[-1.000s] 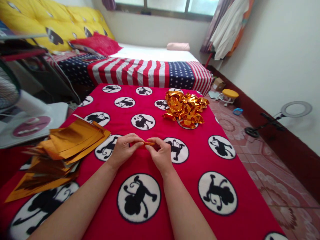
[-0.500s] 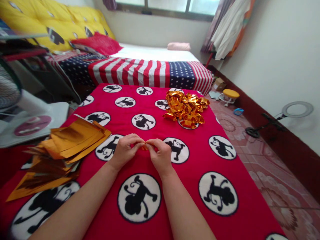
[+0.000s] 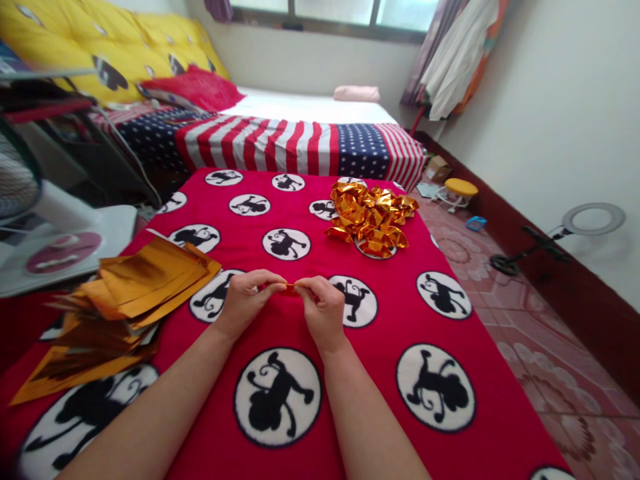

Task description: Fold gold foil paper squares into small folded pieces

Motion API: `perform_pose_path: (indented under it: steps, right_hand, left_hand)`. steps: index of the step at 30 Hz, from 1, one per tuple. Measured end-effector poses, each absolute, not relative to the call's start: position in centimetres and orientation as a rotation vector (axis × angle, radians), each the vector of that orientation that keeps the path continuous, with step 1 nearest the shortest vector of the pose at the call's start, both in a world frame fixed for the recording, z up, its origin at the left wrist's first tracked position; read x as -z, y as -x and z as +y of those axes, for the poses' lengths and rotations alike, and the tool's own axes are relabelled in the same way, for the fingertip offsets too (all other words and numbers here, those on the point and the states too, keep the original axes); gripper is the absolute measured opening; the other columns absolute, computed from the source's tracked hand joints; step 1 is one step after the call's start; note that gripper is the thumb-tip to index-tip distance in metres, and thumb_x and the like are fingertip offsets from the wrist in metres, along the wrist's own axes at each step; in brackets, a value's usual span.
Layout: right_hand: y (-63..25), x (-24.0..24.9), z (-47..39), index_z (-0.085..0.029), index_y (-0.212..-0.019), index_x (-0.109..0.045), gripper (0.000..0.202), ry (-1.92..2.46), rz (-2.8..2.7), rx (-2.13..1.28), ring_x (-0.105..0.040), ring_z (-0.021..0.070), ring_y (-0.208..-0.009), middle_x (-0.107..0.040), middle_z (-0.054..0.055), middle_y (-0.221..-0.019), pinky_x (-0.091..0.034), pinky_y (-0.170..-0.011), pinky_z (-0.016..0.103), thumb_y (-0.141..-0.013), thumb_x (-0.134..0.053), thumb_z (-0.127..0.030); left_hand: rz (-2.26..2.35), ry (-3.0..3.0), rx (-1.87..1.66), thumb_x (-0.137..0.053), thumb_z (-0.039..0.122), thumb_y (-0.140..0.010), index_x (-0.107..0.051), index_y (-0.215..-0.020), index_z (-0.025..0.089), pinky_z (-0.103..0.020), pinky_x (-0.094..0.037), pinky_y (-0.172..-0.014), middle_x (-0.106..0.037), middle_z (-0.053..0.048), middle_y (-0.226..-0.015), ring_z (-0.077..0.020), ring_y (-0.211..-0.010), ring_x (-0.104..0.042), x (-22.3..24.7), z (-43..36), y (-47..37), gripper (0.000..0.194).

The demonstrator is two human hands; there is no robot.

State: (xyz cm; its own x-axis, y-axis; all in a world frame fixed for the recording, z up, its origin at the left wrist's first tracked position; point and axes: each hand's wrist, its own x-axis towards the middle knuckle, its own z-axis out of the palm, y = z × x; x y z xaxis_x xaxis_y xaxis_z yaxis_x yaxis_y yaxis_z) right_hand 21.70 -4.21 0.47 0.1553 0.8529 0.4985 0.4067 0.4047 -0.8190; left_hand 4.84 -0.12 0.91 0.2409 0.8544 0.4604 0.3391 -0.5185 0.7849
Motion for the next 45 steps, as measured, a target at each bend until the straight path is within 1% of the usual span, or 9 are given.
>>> perform_pose_path:
  steps: [4,9,15,19,24,29,32,38,45]
  right_hand:
    - [-21.9,-0.6,-4.1,-0.022,-0.085,-0.07,0.009,1.194,-1.4,-0.436,-0.062,0.0143,-0.073,-0.068,0.001,-0.081,-0.046,-0.062,0.026,-0.086,-0.062,-0.018]
    - [-21.8,-0.7,-3.9,-0.023,-0.092,-0.071,0.011,1.211,-1.365,-0.448,-0.064,0.0156,-0.082,-0.069,0.002,-0.089,-0.046,-0.059,0.024,-0.085,-0.064,-0.018]
    - [-21.7,-0.3,-3.8,-0.023,-0.092,-0.071,0.011,1.211,-1.331,-0.488,-0.064,0.0162,-0.081,-0.069,0.002,-0.088,-0.048,-0.066,0.027,-0.086,-0.062,-0.019]
    - [-21.7,-0.1,-3.8,-0.022,-0.093,-0.071,0.011,1.227,-1.31,-0.518,-0.064,0.0159,-0.077,-0.07,0.002,-0.086,-0.05,-0.066,0.027,-0.085,-0.064,-0.019]
    - [-21.6,-0.2,-3.9,-0.022,-0.093,-0.07,0.012,1.199,-1.38,-0.485,-0.064,0.0168,-0.084,-0.068,0.003,-0.09,-0.051,-0.068,0.027,-0.085,-0.062,-0.017]
    - [-21.2,-0.5,-4.0,-0.023,-0.099,-0.067,0.021,1.195,-1.433,-0.446,-0.062,0.0178,-0.096,-0.063,0.006,-0.103,-0.052,-0.066,0.026,-0.086,-0.055,-0.011]
    - [-21.1,-0.6,-4.0,-0.022,-0.1,-0.066,0.025,1.234,-1.429,-0.433,-0.061,0.0184,-0.098,-0.062,0.007,-0.104,-0.053,-0.067,0.026,-0.084,-0.053,-0.008]
    - [-20.8,-0.6,-4.2,-0.021,-0.09,-0.065,0.018,1.29,-1.43,-0.414,-0.061,0.0176,-0.089,-0.062,0.006,-0.096,-0.052,-0.064,0.025,-0.084,-0.052,-0.01]
    - [-20.2,-0.6,-4.3,-0.021,-0.085,-0.064,0.017,1.278,-1.414,-0.403,-0.06,0.0176,-0.09,-0.061,0.005,-0.094,-0.051,-0.075,0.029,-0.083,-0.054,-0.009]
  left_hand:
    - [1.118,-1.676,-1.3,-0.07,0.028,-0.08,-0.074,-0.084,0.018,-0.023,-0.051,-0.065,-0.073,-0.002,-0.076,-0.0138,-0.066,-0.066,-0.6,0.1,-4.9,0.011]
    - [1.098,-1.592,-1.32,-0.072,0.028,-0.078,-0.074,-0.083,0.018,-0.025,-0.052,-0.073,-0.074,-0.003,-0.082,-0.0158,-0.078,-0.067,-0.6,0.2,-5.1,0.012]
    - [1.062,-1.546,-1.339,-0.072,0.027,-0.077,-0.074,-0.085,0.017,-0.026,-0.053,-0.074,-0.073,-0.004,-0.084,-0.0161,-0.08,-0.067,-0.8,0.4,-5.3,0.013]
    - [1.061,-1.5,-1.332,-0.073,0.027,-0.076,-0.074,-0.087,0.017,-0.027,-0.054,-0.075,-0.073,-0.005,-0.086,-0.0166,-0.08,-0.068,-0.5,0.5,-5.4,0.015]
    - [0.996,-1.519,-1.3,-0.067,0.017,-0.075,-0.072,-0.092,0.016,-0.026,-0.054,-0.078,-0.072,-0.005,-0.09,-0.0164,-0.085,-0.068,0.1,0.7,-5.3,0.017]
    - [1.016,-1.622,-1.25,-0.059,0.009,-0.074,-0.071,-0.092,0.017,-0.026,-0.054,-0.077,-0.069,-0.003,-0.087,-0.0157,-0.084,-0.067,-0.1,0.3,-5.4,0.023]
    - [1.035,-1.734,-1.227,-0.056,0.006,-0.074,-0.072,-0.091,0.018,-0.026,-0.053,-0.076,-0.068,-0.003,-0.085,-0.015,-0.082,-0.066,-0.6,-0.1,-5.6,0.026]
    - [1.058,-1.806,-1.204,-0.056,0.005,-0.074,-0.073,-0.09,0.019,-0.024,-0.049,-0.07,-0.064,-0.001,-0.078,-0.013,-0.074,-0.061,-1.1,-0.4,-5.8,0.027]
    - [0.953,-1.68,-1.242,-0.05,0.003,-0.074,-0.074,-0.084,0.019,-0.025,-0.048,-0.072,-0.064,-0.003,-0.083,-0.0144,-0.081,-0.061,-0.6,-0.2,-6.3,0.031]
